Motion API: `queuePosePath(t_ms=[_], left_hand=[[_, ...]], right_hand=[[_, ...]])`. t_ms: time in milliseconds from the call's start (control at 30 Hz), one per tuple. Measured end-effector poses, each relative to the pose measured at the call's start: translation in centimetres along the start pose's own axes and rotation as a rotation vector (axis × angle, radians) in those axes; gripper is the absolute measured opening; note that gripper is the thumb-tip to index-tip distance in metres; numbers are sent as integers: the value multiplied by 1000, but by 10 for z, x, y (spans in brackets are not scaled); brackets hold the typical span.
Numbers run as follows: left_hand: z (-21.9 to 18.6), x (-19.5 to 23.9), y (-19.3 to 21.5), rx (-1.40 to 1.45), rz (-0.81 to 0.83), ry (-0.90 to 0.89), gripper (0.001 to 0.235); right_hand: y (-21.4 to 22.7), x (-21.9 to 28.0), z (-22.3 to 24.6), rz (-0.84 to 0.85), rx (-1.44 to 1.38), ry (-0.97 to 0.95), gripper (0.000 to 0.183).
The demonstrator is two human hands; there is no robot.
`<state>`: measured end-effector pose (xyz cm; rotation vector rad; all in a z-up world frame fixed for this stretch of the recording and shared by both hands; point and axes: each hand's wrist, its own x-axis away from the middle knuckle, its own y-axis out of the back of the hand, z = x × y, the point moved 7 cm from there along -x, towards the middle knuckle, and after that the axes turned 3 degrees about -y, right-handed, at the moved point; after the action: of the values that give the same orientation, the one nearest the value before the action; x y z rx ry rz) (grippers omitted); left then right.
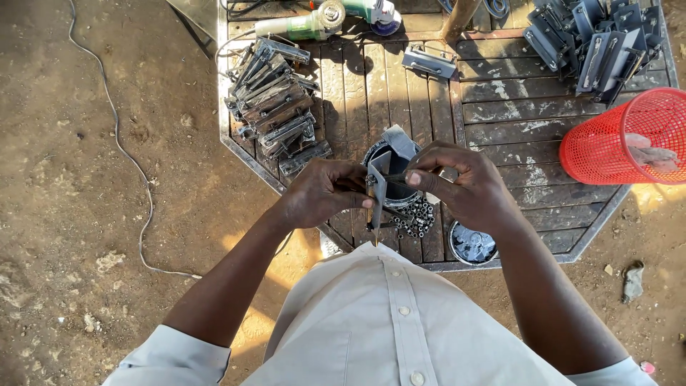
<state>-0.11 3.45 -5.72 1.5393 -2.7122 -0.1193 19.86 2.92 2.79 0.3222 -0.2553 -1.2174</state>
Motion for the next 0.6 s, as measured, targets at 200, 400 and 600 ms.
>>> queuePosePath(t_ms=[200, 400, 600], left_hand=[[0, -1, -2, 8, 0, 18, 34], [7, -5, -3, 41, -16, 11, 33], [16, -12, -8, 69, -15, 9, 32]], right_hand=[[-3, 3, -2, -141, 99, 157, 25], [-1, 13, -1, -249, 41, 201, 19], [3, 14, 12, -237, 74, 276, 11]])
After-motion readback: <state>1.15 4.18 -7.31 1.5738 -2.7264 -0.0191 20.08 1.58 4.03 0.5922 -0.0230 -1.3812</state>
